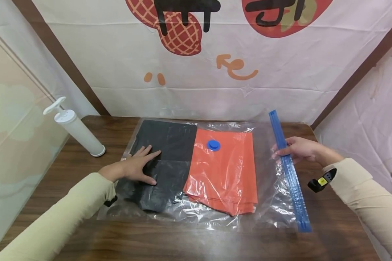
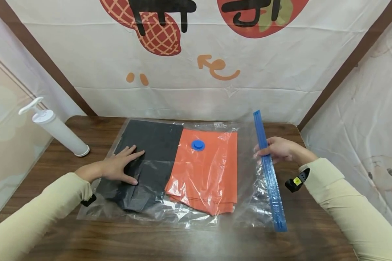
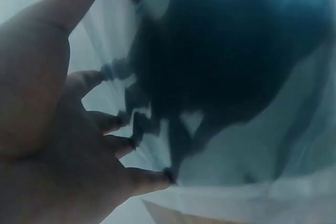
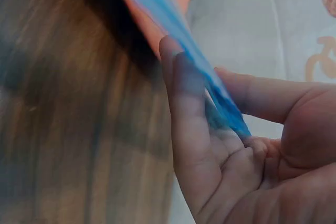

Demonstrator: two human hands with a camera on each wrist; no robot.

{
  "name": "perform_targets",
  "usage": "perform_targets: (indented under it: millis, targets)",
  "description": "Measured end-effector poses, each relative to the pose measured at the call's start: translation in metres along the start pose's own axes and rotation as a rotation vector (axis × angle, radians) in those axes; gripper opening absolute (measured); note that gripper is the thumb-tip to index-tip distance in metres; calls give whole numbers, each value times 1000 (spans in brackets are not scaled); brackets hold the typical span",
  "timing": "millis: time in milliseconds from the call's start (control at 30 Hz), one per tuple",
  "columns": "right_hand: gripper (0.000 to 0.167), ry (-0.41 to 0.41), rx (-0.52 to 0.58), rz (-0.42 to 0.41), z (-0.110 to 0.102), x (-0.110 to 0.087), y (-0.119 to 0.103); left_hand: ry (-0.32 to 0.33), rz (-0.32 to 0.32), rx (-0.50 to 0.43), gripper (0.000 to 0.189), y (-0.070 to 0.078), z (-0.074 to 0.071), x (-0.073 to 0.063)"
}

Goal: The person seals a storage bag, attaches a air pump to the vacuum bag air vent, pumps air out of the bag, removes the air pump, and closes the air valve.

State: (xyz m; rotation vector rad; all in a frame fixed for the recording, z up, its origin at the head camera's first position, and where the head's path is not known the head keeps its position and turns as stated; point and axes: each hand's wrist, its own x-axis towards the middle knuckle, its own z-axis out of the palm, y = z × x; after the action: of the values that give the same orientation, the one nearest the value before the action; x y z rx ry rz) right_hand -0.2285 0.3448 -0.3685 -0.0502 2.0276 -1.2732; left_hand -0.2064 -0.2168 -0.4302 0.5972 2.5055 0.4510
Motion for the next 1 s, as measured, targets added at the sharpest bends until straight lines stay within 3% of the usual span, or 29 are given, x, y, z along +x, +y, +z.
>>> perform_targets:
  millis: [133,267,333,433,567,667,767,867,1000]
  targets:
    - [45,36,17,14,1,5,16,56,11,-5,114,-4,9,-3]
    - [49,100,-23,14,6,9,33,62,-4,3,114,-3,11,-3]
    - [52,148,-116,5,11,12,39,59,-11,12,115,-2,12,-3]
    - [60,250,-353,-21,21,15,45,60,-17,24,115,-2,14,-4]
    - [80,425,-647,-100,40,19,51,71,-19,30,115,-1,14,-4]
    - [88,508,-779,-179,59,17,54,79,-17,35,114,0,15,-6]
    - [87,520,-891,-300,80,15,58,87,-6,39,109,-1,18,-8]
    - [90,470,-968,-413,101,13,65,95,8,26,104,-2,21,-11]
    - [96,358,-982,-422,120,13,73,94,11,-10,109,-4,23,-12]
